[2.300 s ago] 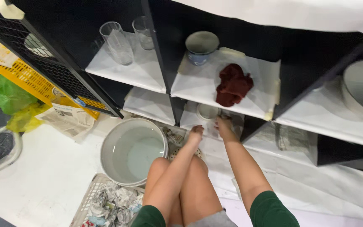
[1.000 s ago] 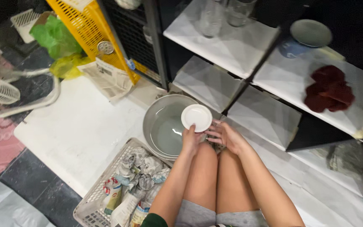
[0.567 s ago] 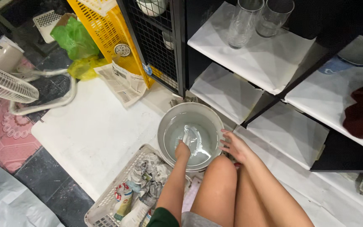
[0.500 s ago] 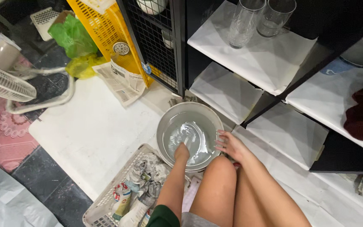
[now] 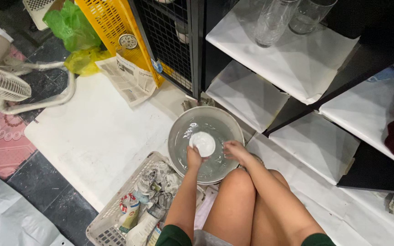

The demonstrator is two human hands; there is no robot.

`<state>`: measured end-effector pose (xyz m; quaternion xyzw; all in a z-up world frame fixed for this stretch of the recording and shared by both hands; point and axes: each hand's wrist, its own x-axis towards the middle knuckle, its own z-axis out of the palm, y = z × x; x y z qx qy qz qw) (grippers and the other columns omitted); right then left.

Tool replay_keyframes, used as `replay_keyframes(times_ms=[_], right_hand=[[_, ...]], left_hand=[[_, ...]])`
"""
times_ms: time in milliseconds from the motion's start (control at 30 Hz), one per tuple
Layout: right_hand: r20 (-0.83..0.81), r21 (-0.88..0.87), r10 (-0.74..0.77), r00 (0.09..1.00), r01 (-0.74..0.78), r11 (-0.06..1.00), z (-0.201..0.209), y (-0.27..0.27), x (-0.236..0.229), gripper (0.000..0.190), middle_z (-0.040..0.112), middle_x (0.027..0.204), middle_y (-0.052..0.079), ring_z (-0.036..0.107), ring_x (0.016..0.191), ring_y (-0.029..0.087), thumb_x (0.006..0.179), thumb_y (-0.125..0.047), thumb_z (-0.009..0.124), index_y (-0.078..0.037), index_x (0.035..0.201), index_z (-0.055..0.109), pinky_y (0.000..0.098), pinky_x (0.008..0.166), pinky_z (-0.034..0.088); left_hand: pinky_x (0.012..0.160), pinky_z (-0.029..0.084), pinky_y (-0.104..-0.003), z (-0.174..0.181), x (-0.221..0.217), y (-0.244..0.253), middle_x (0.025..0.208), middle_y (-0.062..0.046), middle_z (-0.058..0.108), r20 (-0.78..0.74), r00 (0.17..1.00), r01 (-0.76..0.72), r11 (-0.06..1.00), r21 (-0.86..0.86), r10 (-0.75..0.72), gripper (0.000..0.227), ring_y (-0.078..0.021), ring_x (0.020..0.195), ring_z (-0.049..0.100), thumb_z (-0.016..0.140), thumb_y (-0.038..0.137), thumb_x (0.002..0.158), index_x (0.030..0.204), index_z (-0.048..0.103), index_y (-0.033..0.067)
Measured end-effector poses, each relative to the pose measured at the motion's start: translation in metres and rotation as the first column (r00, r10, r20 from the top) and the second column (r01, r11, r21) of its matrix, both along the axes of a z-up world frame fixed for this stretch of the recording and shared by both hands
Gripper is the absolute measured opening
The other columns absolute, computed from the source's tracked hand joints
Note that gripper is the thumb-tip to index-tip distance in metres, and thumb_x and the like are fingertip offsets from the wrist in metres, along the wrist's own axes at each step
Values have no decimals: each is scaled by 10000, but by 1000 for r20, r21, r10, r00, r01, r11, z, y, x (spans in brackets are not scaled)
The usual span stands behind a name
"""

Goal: The person sits on the floor and cleans various ceramic items by dipping them in a bucket of water, wiping them with a cloth, and wrapping them in newspaper. The items include a small bowl, a cup, and a saucer, which are handled one at a time and placed on a nearby shelf.

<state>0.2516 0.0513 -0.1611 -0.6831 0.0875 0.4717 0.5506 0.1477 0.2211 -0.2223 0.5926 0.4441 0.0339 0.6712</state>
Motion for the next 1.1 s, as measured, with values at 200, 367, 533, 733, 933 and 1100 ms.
replay_keyframes(times_ms=[200,367,533,733,933,1100], right_hand=[[-64,74,-82,995,87,993,0,11,-2,560,611,1293,171,681,1114,298,936,-242,699,-39,1396,452,463,866,633],[-32,54,-66,997,67,996,-7,6,-4,780,600,1367,207,695,1119,313,864,-219,750,-92,1507,327,454,843,625],[182,65,72,981,-85,994,-22,3,-5,869,577,1395,115,646,1175,268,805,-181,785,-166,1527,302,421,844,613],[264,15,78,961,-85,996,-27,6,-2,702,626,1350,97,633,1204,241,848,-248,782,-127,1451,443,419,829,624],[256,-136,101,961,-68,988,-24,5,-6,543,668,1242,79,672,1068,203,872,-275,735,-117,1355,544,382,744,585],[288,-178,248,925,-202,963,-16,5,-11,429,683,1135,39,671,939,159,835,-250,708,-133,1240,632,372,686,600]], left_hand=[[592,536,-477,19,-5,-14,957,-262,701,288,953,-70,852,519,-98,269,-442,782,709,411,222,1147,1256,476,-15],[672,494,-577,63,-24,-26,901,-251,716,-56,990,133,714,687,-131,336,-474,783,678,465,230,1065,1373,495,98],[662,541,-522,95,-31,-19,1039,-210,754,230,915,-61,448,892,-332,247,-437,845,719,477,199,1065,1306,526,186],[695,502,-558,73,-15,-21,901,-248,723,-123,962,270,779,566,-243,348,-446,845,702,496,226,1061,1402,501,162],[815,533,-555,20,4,-3,1131,-210,715,-368,918,369,659,655,-148,289,-438,963,699,495,200,1054,1328,528,115],[936,500,-545,4,1,-3,1146,-228,697,-528,813,508,741,439,-245,325,-441,1068,666,517,230,1023,1334,543,139]])
